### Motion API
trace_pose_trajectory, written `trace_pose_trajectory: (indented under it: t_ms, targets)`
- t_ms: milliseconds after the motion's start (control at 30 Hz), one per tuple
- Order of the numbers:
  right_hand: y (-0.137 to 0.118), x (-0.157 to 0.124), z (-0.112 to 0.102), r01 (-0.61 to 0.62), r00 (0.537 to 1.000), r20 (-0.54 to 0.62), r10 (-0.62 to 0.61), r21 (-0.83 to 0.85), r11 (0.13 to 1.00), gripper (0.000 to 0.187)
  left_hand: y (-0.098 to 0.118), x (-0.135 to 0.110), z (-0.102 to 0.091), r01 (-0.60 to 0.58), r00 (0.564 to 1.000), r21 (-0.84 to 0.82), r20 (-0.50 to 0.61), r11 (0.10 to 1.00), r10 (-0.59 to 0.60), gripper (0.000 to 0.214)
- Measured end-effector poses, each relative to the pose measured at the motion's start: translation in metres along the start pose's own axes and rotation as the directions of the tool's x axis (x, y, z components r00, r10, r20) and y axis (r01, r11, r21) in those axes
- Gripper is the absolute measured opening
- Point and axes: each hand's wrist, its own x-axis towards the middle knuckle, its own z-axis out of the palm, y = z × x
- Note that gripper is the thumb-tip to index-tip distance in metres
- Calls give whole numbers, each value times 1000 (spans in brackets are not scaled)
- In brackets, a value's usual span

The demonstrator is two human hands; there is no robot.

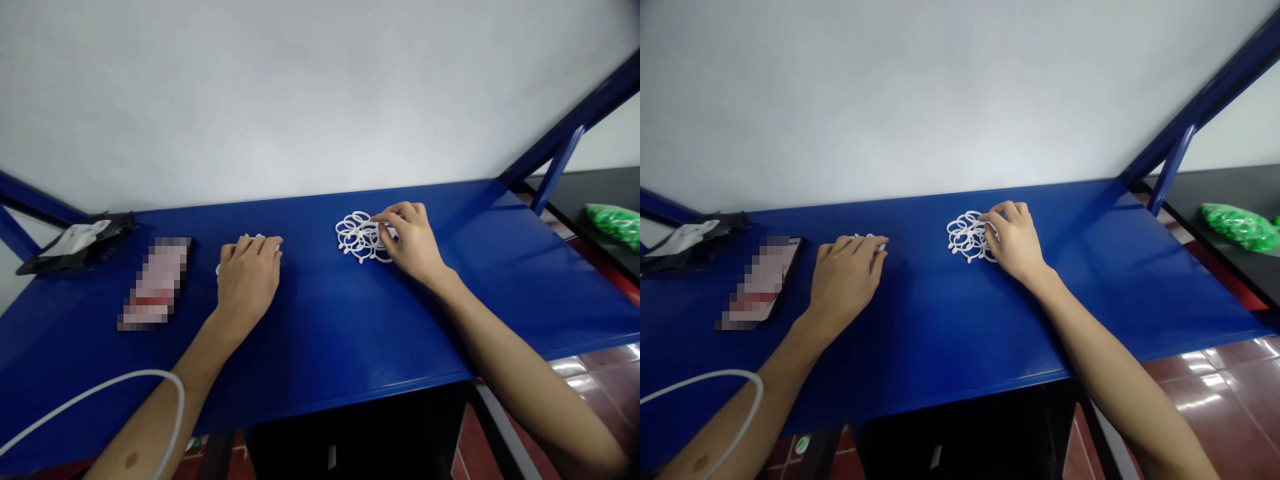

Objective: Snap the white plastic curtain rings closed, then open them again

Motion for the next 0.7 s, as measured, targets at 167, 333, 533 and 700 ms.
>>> trace_pose_trajectory:
  t_ms: [167, 333, 533, 700]
  targets:
    - [-33, -7, -5, 79, 996, 14, -83, 170, 982, 21, 14, -1, -8, -58, 995, -477, -97, 877, 13, 19]
    - [-74, -20, -5, 6, 967, 207, -147, 560, 828, 25, 29, -8, -6, -51, 999, -686, -23, 726, 49, 18]
    - [-80, -28, 0, -343, 914, 405, 41, 712, 613, 15, 40, -15, -5, 21, 997, -799, 64, 600, 51, 24]
    - [-77, -30, 2, -530, 848, 513, 133, 813, 241, 23, 38, -14, -4, 165, 986, -874, 154, 457, -62, 33]
